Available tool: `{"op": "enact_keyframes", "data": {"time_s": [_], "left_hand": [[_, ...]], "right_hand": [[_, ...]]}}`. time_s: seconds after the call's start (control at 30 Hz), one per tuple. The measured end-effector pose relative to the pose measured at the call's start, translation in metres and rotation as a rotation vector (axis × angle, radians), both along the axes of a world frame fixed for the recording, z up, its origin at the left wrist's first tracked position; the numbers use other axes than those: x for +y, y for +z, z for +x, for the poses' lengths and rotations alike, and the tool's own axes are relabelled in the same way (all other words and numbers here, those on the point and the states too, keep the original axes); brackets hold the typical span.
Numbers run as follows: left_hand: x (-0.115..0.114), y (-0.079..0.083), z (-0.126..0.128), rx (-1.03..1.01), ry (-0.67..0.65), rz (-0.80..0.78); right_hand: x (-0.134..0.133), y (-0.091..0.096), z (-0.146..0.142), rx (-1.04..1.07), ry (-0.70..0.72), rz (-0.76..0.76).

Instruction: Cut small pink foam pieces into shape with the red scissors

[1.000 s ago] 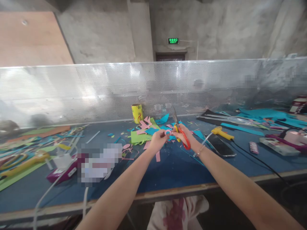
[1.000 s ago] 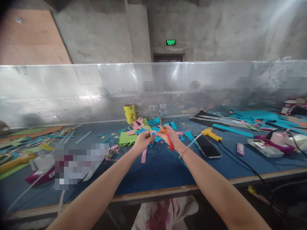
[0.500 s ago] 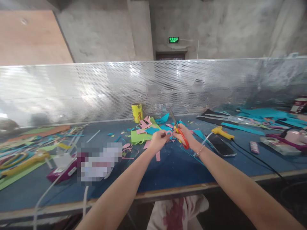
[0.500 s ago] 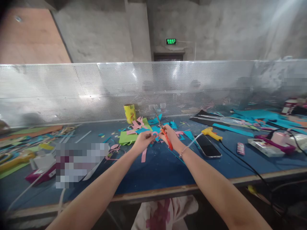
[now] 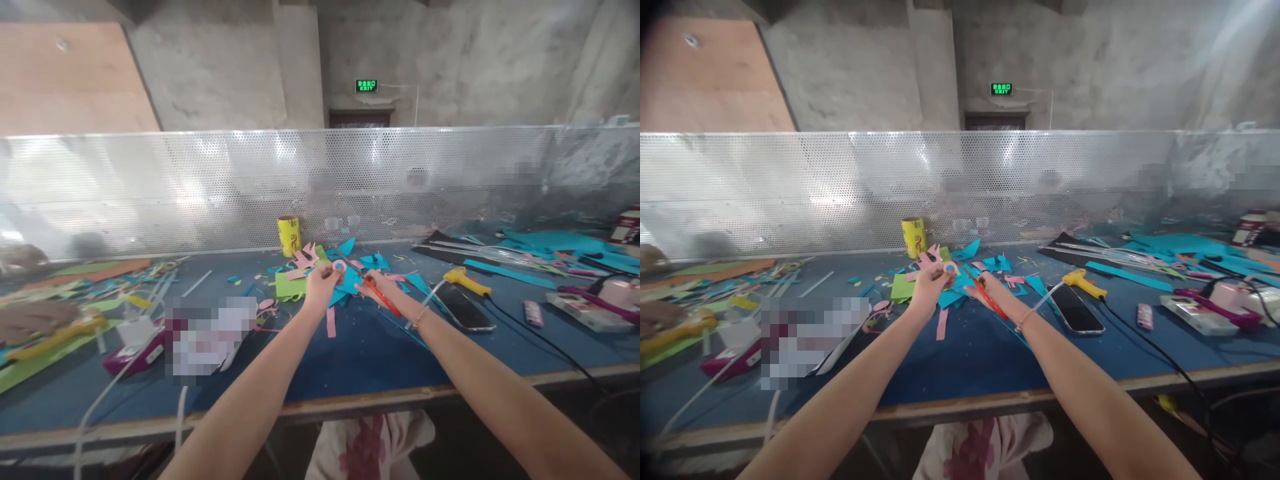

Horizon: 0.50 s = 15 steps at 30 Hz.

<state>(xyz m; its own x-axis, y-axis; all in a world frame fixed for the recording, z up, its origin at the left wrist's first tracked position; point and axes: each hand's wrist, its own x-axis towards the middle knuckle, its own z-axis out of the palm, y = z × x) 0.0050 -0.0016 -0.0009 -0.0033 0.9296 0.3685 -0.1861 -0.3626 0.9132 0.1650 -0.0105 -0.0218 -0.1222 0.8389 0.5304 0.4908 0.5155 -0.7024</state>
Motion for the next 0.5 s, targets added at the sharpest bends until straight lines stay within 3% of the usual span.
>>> {"op": "enact_keyframes", "data": {"time_s": [0.17,0.5], "left_hand": [[0.003,0.002,-0.004,-0.095,0.03,-0.026],[-0.001,0.005,-0.002,-0.014,0.04,0.011]], "right_hand": [[-0.005,-0.004,-0.003,-0.07,0.022,-0.091],[-0.029,0.02,-0.003,-0.125,0.115,-0.226]]}}
